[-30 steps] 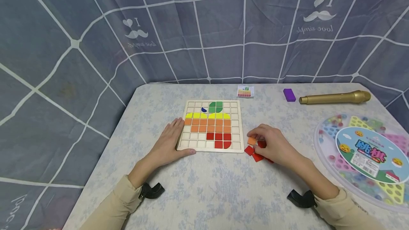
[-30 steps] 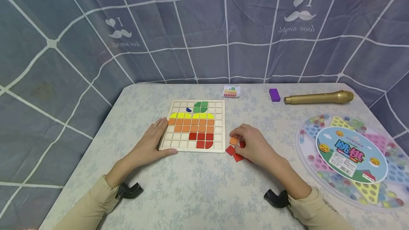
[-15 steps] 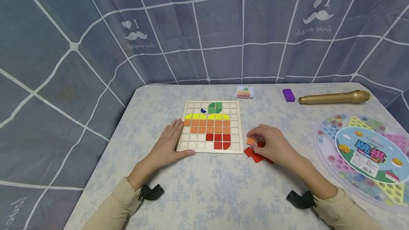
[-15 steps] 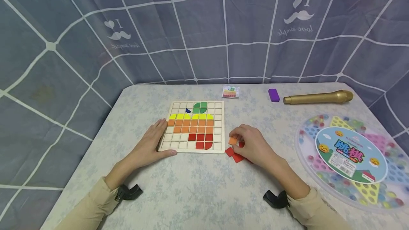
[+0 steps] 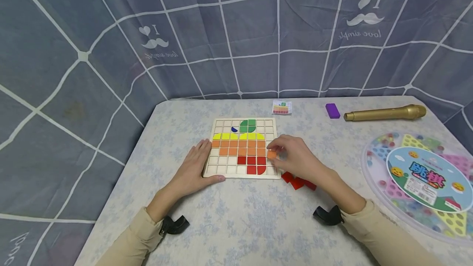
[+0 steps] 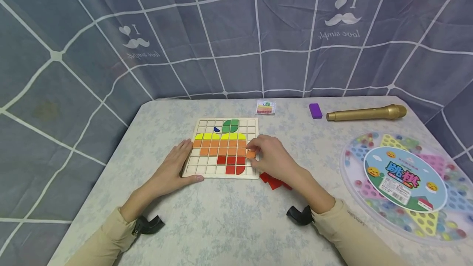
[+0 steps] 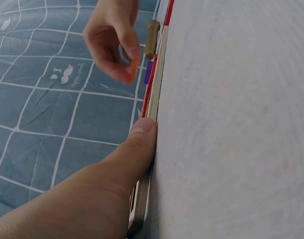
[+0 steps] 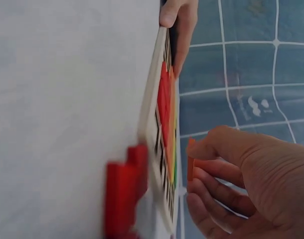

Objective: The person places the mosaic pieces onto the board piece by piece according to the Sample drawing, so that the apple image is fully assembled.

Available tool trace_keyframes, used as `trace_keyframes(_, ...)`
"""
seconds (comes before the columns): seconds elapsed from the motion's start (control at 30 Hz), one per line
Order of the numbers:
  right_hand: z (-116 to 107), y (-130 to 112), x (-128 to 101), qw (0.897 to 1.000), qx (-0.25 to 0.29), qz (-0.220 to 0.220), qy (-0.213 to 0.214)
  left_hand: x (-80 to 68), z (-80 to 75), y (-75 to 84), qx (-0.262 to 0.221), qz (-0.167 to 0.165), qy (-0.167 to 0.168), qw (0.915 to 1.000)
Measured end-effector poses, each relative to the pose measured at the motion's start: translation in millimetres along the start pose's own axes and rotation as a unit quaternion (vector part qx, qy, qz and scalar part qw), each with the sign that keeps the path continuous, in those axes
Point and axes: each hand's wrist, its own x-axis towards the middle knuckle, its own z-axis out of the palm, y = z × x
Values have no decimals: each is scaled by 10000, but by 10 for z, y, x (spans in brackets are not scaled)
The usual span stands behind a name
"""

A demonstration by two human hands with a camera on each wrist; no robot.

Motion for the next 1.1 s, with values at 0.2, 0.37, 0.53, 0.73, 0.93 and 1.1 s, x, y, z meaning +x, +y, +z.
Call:
trace_keyframes(0.2,162,-144,342,9996,148,16,-246,-7,-7,5,9,-26,-31,10000)
trace_keyframes(0.37,348,-223,581,9985,294,-194,-422,-4,-8,0,-32,-100,-81,9999)
trace_keyframes(0.53,522,-293,722,9967,364,-398,-600,-8,-11,6,-72,-100,-83,9999)
trace_keyframes(0.73,667,-371,814,9964,391,-461,-589,-8,-11,11,-56,-55,-73,9999)
trace_keyframes(0.93,784,-486,919,9952,429,-551,-679,-16,-23,16,-71,-72,-107,9999)
trace_keyframes(1.1,879,-571,985,9953,436,-568,-648,-10,-22,12,-196,-169,-84,9996)
